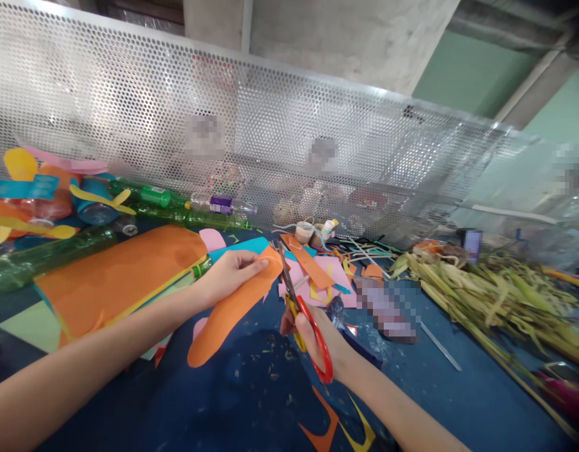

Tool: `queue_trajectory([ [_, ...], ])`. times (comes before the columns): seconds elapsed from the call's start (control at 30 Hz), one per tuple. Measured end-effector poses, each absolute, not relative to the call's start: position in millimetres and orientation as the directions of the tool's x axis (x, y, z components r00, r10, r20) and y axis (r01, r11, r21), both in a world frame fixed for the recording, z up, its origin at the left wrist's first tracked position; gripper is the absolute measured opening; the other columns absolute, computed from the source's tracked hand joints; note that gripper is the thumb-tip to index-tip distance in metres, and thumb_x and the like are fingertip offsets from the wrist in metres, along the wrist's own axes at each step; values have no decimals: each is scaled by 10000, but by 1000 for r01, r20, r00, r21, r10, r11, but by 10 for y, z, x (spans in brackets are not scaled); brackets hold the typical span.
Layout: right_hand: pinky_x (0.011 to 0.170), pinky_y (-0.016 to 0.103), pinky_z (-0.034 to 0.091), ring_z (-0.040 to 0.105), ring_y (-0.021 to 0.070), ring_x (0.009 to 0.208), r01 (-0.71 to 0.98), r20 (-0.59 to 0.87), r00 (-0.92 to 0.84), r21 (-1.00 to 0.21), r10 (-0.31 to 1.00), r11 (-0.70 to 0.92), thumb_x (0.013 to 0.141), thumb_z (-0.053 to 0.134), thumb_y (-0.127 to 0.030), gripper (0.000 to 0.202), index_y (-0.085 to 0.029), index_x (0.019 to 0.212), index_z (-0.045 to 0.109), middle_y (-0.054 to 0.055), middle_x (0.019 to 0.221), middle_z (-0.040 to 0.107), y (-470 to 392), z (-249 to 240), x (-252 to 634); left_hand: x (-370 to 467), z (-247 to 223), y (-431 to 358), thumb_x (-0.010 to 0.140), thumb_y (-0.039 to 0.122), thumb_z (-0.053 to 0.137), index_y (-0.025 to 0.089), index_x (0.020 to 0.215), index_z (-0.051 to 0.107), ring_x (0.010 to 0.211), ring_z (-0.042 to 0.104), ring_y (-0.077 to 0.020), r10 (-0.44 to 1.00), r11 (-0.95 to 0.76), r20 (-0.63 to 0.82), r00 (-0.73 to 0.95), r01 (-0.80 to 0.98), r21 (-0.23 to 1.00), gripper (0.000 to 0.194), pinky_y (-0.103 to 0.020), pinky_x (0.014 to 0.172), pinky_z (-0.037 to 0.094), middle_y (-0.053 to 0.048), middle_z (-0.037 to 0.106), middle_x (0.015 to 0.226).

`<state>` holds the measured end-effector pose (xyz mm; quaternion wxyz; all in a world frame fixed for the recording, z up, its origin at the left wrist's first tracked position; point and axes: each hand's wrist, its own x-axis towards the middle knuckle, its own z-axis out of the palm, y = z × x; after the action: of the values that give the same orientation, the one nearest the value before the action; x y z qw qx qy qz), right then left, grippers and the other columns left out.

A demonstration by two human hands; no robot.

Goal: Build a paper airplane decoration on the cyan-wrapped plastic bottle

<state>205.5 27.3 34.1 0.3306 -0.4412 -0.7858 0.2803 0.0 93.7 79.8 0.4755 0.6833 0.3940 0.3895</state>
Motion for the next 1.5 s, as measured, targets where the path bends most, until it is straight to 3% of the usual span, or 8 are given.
queue_trajectory([
  [0.33,493,246,406,399,105,454,503,196,-380,-777,904,379,892,224,-589,449,-208,725,395,-39,566,369,313,306,2060,-30,790,1005,814,476,525,170,756,637,507,583,-132,895,-248,126,427,244,938,330,-200,438,368,-24,673,645],
  [0.8,389,191,352,347,74,408,496,89,-362,-824,928,273,845,304,-645,474,-201,701,387,-68,521,304,305,367,2062,-177,822,1189,776,470,572,180,844,673,468,500,-112,856,-312,127,501,304,900,314,-204,422,269,-12,642,632],
  [0.93,361,181,361,355,66,390,492,5,-301,-855,954,160,851,331,-618,457,-206,656,365,-66,522,311,304,323,2057,-219,775,1275,752,439,608,199,910,662,441,448,-109,855,-440,259,450,363,821,293,-212,427,261,18,549,540],
  [1.03,329,184,378,390,77,377,470,-75,-281,-880,957,69,841,350,-623,453,-209,657,378,-65,512,330,341,256,2082,-230,703,1326,713,396,648,205,962,622,521,495,-125,842,-512,353,409,396,762,315,-220,498,338,21,564,621],
  [1.2,350,219,444,400,90,369,438,-178,-263,-898,948,-46,828,326,-656,496,-203,660,435,-64,465,360,407,188,2120,-171,604,1303,695,409,656,212,1014,575,666,558,-169,826,-549,361,432,476,687,384,-263,616,404,-14,606,785],
  [1.37,352,223,425,374,87,360,363,-151,-268,-931,952,-45,825,316,-666,505,-205,657,434,-69,459,343,395,229,2095,-7,717,1018,727,413,632,177,877,584,866,534,-224,725,-640,639,258,597,484,284,-305,745,399,-73,587,899],
  [1.43,365,221,423,392,89,371,360,-106,-272,-933,956,-1,831,316,-659,505,-204,638,417,-62,470,356,370,268,2072,74,724,854,815,375,533,186,738,589,673,533,-169,740,-664,555,380,543,513,211,-261,623,387,-30,591,717],
  [1.5,387,231,436,410,92,378,348,-54,-272,-937,961,46,833,315,-659,504,-205,632,405,-55,481,374,343,299,2052,154,651,718,852,399,466,193,631,579,511,490,-135,741,-651,383,551,451,611,322,-238,498,334,-3,565,565],
])
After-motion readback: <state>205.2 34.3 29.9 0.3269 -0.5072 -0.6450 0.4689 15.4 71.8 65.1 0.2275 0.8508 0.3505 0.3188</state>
